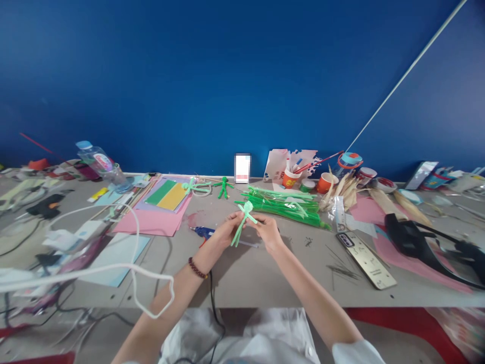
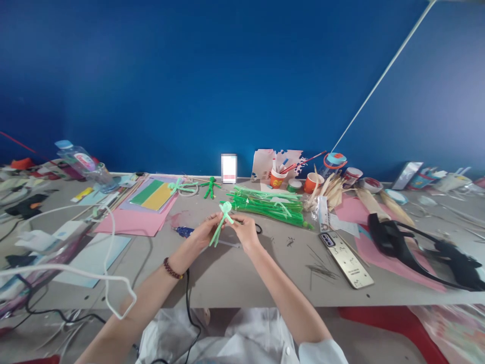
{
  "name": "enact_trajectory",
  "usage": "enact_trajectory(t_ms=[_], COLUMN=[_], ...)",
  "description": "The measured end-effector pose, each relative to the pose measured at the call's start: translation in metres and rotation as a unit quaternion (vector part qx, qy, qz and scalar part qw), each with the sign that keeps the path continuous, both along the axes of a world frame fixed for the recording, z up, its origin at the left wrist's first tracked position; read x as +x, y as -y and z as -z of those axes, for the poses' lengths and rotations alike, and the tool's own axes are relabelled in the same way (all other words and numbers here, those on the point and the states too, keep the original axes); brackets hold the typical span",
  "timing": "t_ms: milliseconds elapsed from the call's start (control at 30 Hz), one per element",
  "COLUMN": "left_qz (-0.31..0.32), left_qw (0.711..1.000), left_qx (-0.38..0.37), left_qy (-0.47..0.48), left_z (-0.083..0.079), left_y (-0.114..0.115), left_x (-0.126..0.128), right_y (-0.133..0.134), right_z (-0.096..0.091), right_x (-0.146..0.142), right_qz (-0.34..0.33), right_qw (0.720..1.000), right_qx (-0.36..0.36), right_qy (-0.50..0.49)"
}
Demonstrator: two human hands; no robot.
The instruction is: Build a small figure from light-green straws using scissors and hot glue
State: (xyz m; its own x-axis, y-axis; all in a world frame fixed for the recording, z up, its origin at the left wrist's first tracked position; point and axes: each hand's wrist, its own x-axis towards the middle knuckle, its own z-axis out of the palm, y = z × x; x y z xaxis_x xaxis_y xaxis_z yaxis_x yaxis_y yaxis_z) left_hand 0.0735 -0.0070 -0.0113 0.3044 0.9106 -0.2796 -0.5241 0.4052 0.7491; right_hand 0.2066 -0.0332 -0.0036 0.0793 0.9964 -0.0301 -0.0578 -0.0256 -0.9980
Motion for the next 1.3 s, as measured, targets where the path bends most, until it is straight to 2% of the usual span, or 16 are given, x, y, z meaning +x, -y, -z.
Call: enact_trajectory(t_ms=[200, 333, 433, 567, 733, 867, 1067, 1300], left_qz=[-0.047, -0.104, -0.094, -0.075, -0.064, -0.051, -0.042, -0.017], left_qw=[0.997, 0.974, 0.955, 0.950, 0.957, 0.961, 0.989, 0.999], left_qx=[0.047, 0.146, 0.205, 0.219, 0.223, 0.214, 0.116, 0.037], left_qy=[-0.047, -0.138, -0.194, -0.208, -0.175, -0.165, -0.078, -0.002], left_z=[0.000, -0.005, -0.008, -0.012, -0.019, -0.018, -0.015, -0.017], left_y=[0.004, 0.010, 0.012, 0.015, 0.020, 0.021, 0.019, 0.019], left_x=[0.004, 0.006, 0.008, 0.008, 0.006, 0.005, 0.007, 0.006], right_y=[0.002, 0.003, 0.003, 0.006, 0.004, 0.004, 0.009, 0.009], right_z=[0.006, 0.008, 0.007, 0.002, -0.001, 0.001, -0.002, -0.001], right_x=[-0.005, -0.006, -0.004, -0.003, -0.002, -0.003, -0.007, 0.002], right_qz=[0.048, 0.102, 0.126, 0.118, 0.123, 0.096, 0.060, 0.007], right_qw=[0.998, 0.993, 0.988, 0.988, 0.989, 0.992, 0.995, 0.994], right_qx=[0.020, 0.064, 0.086, 0.094, 0.077, 0.078, 0.082, 0.103], right_qy=[-0.020, -0.002, 0.022, 0.023, -0.006, 0.002, 0.016, 0.038])
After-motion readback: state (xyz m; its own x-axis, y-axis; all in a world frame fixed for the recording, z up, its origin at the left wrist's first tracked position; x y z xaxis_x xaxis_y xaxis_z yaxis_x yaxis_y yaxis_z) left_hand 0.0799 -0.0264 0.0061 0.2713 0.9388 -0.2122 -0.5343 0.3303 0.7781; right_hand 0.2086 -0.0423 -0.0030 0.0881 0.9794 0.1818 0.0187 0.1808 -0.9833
